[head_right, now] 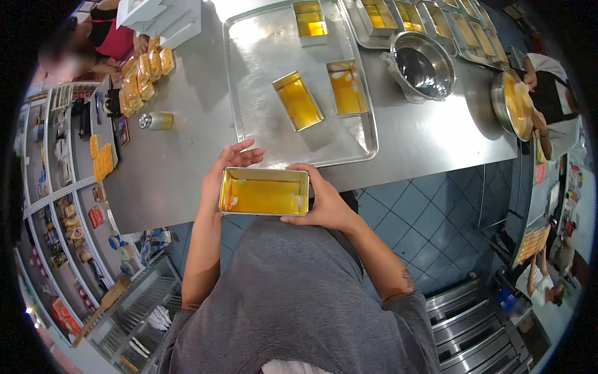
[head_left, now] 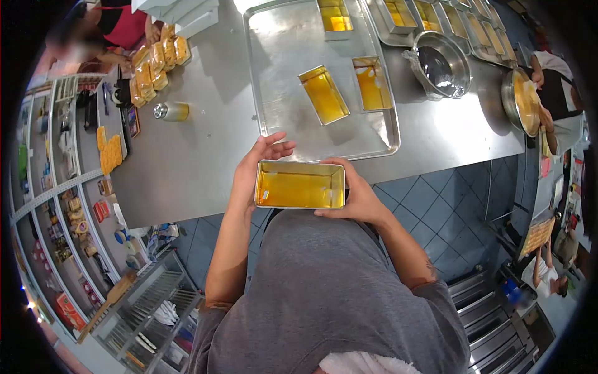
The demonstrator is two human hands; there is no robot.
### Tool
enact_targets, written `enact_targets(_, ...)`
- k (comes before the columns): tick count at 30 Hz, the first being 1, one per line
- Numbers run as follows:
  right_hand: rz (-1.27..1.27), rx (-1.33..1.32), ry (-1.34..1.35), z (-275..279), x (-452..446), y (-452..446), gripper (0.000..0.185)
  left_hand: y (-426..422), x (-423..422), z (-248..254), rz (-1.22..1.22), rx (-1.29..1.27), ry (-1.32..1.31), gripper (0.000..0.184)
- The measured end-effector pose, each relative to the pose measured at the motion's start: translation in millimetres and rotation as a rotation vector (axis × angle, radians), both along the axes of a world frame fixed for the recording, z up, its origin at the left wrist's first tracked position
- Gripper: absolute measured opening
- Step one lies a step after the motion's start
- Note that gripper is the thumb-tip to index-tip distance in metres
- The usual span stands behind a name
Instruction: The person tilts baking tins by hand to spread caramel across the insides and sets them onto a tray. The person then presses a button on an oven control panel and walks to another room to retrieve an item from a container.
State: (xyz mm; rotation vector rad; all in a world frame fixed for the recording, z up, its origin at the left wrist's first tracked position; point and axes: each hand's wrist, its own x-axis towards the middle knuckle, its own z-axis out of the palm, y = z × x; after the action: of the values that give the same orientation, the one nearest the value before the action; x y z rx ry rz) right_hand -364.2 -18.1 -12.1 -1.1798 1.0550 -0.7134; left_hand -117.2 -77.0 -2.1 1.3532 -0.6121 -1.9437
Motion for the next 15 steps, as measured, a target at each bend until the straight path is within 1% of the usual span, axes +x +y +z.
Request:
enact_targets(4,0.04,0.042,0.074,3.2,-11.9,1.7,0.087,1.0,-5.5,-8.3,-0.002,0.016,0.051,0.054)
enact_targets(8,0.048,0.087,0.137,6.5,-34.0,-0.6,0.084,-2.0,-21.5,-20.4,-0.073,0.014,0.026,0.051)
enact_targets(9,0.045,0.079,0.15,5.1,-41.4,0.4,0.084,-6.9,-25.3,-28.8,-0.116,-0.011,-0.105,0.047)
enact_targets(11,-0.008,0.048,0.29,-1.7,-59.0,2.8,0.083,-20.8,-33.5,-49.5,-0.194,-0.065,-0.366,0.04)
enact_targets(12,-0.031,0.033,0.359,-4.3,-67.0,3.5,0.083,-28.2,-37.3,-62.8,-0.189,-0.076,-0.354,0.04)
enact_targets(14,-0.073,0.016,0.432,-7.3,-82.5,5.3,0.081,-45.2,-45.5,-89.3,-0.172,-0.151,-0.489,0.036)
enact_targets(15,-0.117,0.01,0.491,-7.8,-89.2,6.3,0.08,-53.1,-49.8,-96.6,-0.161,-0.159,-0.479,0.036)
